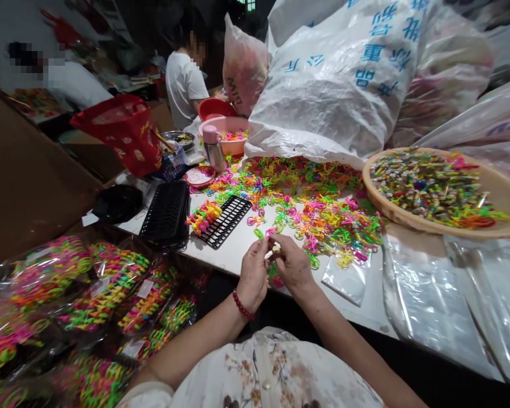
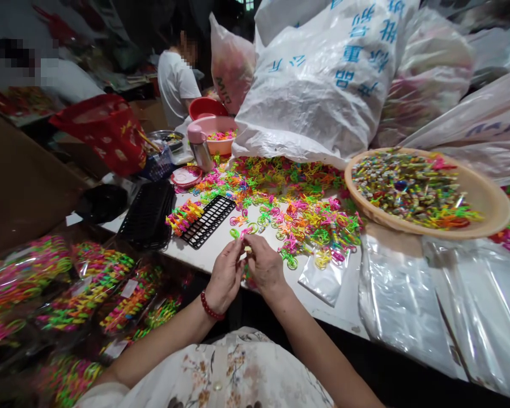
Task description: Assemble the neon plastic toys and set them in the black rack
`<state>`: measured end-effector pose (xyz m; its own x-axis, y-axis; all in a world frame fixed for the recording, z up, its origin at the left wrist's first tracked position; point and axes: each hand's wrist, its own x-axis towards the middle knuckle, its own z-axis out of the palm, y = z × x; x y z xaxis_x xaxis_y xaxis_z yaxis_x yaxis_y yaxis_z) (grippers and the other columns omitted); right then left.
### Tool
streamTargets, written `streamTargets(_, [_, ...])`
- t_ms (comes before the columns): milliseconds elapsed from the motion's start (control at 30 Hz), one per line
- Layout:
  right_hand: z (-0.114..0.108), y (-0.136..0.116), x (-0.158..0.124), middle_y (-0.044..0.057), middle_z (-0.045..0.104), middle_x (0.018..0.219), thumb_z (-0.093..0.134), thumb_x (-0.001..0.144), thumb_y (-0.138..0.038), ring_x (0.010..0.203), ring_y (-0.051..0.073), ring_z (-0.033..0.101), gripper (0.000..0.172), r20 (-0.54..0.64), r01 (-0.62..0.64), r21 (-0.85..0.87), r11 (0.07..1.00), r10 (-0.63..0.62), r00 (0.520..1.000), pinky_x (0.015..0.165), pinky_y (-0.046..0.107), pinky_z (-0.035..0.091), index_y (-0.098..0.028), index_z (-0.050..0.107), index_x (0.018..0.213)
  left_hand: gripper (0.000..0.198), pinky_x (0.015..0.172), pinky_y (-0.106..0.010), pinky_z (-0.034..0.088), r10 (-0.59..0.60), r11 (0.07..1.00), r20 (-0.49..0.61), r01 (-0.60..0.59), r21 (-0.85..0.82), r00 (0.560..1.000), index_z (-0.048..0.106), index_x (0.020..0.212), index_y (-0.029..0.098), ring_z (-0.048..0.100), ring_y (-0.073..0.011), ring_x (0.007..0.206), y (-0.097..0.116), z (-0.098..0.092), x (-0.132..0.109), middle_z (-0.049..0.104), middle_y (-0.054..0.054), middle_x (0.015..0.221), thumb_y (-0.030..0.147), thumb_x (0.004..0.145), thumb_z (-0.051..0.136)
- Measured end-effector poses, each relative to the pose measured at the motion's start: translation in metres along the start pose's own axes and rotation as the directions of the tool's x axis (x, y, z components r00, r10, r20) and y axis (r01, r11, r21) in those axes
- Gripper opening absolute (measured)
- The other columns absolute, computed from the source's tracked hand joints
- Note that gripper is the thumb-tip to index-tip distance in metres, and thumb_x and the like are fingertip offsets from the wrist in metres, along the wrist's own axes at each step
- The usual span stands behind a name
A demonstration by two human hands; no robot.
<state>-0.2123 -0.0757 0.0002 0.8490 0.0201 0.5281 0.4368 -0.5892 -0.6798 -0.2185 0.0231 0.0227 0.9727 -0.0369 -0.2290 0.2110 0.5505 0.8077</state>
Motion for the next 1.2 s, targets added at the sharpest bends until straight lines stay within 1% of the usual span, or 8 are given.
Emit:
streamTargets(133, [0.009, -0.012, -0.02, 0.01, 0.063, 0.124, 0.045, 0.078, -0.006, 0.111, 0.02, 0.061, 0.055, 0.17, 0.003, 0.056, 0.998, -0.013, 0.985, 0.093, 0.035, 0.053, -0.021, 0.056, 0.129, 0.027, 0.063, -0.023, 0.043, 0.019, 0.999, -0.136, -0.023, -0.024, 0.99, 0.057, 0.078, 0.016, 0.058, -0.0114, 0.068, 0.001, -0.009, 0.013, 0.062, 0.0, 0.074, 0.042, 0.078, 0.065])
streamTargets(233, [0.007, -0.021, -0.028, 0.01, 0.063, 0.125, 0.047, 0.086, -0.014, 0.112, 0.022, 0.061, 0.045, 0.287, -0.098, 0.173, 0.98, 0.045, 0.957, 0.096, 0.037, 0.051, -0.022, 0.056, 0.13, 0.03, 0.06, -0.022, 0.042, 0.018, 0.999, -0.197, -0.023, -0.022, 0.98, 0.053, 0.074, 0.016, 0.055, -0.0093, 0.059, 0.006, -0.018, 0.022, 0.059, 0.002, 0.067, 0.042, 0.074, 0.068])
streamTargets(367, [-0.01, -0.029, -0.018, 0.003, 0.07, 0.09, 0.051, 0.092, -0.036, 0.076, 0.016, 0.066, 0.034, 0.336, -0.389, 0.282, 0.877, 0.29, 0.896, 0.072, 0.029, 0.055, -0.022, 0.056, 0.122, 0.035, 0.061, -0.023, 0.046, 0.049, 0.996, -0.187, -0.061, -0.06, 0.981, 0.049, 0.075, 0.017, 0.057, -0.0092, 0.06, 0.015, -0.027, 0.031, 0.058, 0.003, 0.066, 0.044, 0.071, 0.071])
streamTargets(433, [-0.019, -0.028, -0.009, 0.002, 0.069, 0.084, 0.048, 0.093, -0.041, 0.069, 0.015, 0.064, 0.033, 0.297, -0.444, 0.265, 0.856, 0.365, 0.882, 0.066, 0.027, 0.053, -0.021, 0.055, 0.119, 0.038, 0.058, -0.024, 0.047, 0.026, 0.999, -0.153, -0.031, -0.031, 0.988, 0.047, 0.075, 0.018, 0.054, -0.0087, 0.056, 0.017, -0.029, 0.03, 0.055, 0.005, 0.063, 0.046, 0.071, 0.072])
streamTargets(600, [-0.021, -0.015, -0.002, 0.006, 0.07, 0.098, 0.049, 0.092, -0.037, 0.087, 0.018, 0.065, 0.031, 0.237, -0.348, 0.228, 0.909, 0.295, 0.926, 0.082, 0.032, 0.05, -0.02, 0.061, 0.114, 0.042, 0.049, -0.02, 0.041, -0.037, 0.999, -0.003, 0.037, 0.025, 0.999, 0.044, 0.076, 0.019, 0.047, -0.0063, 0.049, 0.013, -0.027, 0.02, 0.049, 0.007, 0.058, 0.048, 0.072, 0.073])
streamTargets(733, [-0.013, -0.004, -0.008, 0.004, 0.071, 0.088, 0.059, 0.087, -0.04, 0.08, 0.017, 0.066, 0.03, 0.259, -0.449, 0.33, 0.831, 0.377, 0.889, 0.074, 0.029, 0.051, -0.02, 0.061, 0.108, 0.038, 0.047, -0.018, 0.039, -0.053, 0.998, 0.062, 0.05, 0.041, 0.997, 0.044, 0.077, 0.019, 0.045, -0.0053, 0.049, 0.011, -0.027, 0.015, 0.048, 0.007, 0.061, 0.046, 0.075, 0.071])
streamTargets(833, [-0.012, -0.003, -0.01, 0.004, 0.071, 0.087, 0.061, 0.086, -0.043, 0.078, 0.016, 0.065, 0.025, 0.243, -0.434, 0.35, 0.83, 0.367, 0.898, 0.072, 0.028, 0.05, -0.019, 0.064, 0.095, 0.037, 0.045, -0.017, 0.037, -0.092, 0.994, 0.114, 0.083, 0.077, 0.989, 0.046, 0.081, 0.019, 0.042, -0.0048, 0.048, 0.011, -0.027, 0.012, 0.047, 0.007, 0.064, 0.049, 0.078, 0.068])
streamTargets(1200, [-0.018, -0.01, -0.012, 0.002, 0.07, 0.08, 0.06, 0.087, -0.039, 0.071, 0.015, 0.06, 0.023, 0.245, -0.4, 0.323, 0.858, 0.332, 0.911, 0.066, 0.026, 0.046, -0.018, 0.069, 0.092, 0.039, 0.049, -0.019, 0.038, -0.069, 0.942, 0.104, 0.03, 0.334, 0.992, 0.045, 0.081, 0.02, 0.043, -0.0074, 0.053, 0.005, -0.029, 0.01, 0.045, 0.006, 0.065, 0.057, 0.085, 0.056])
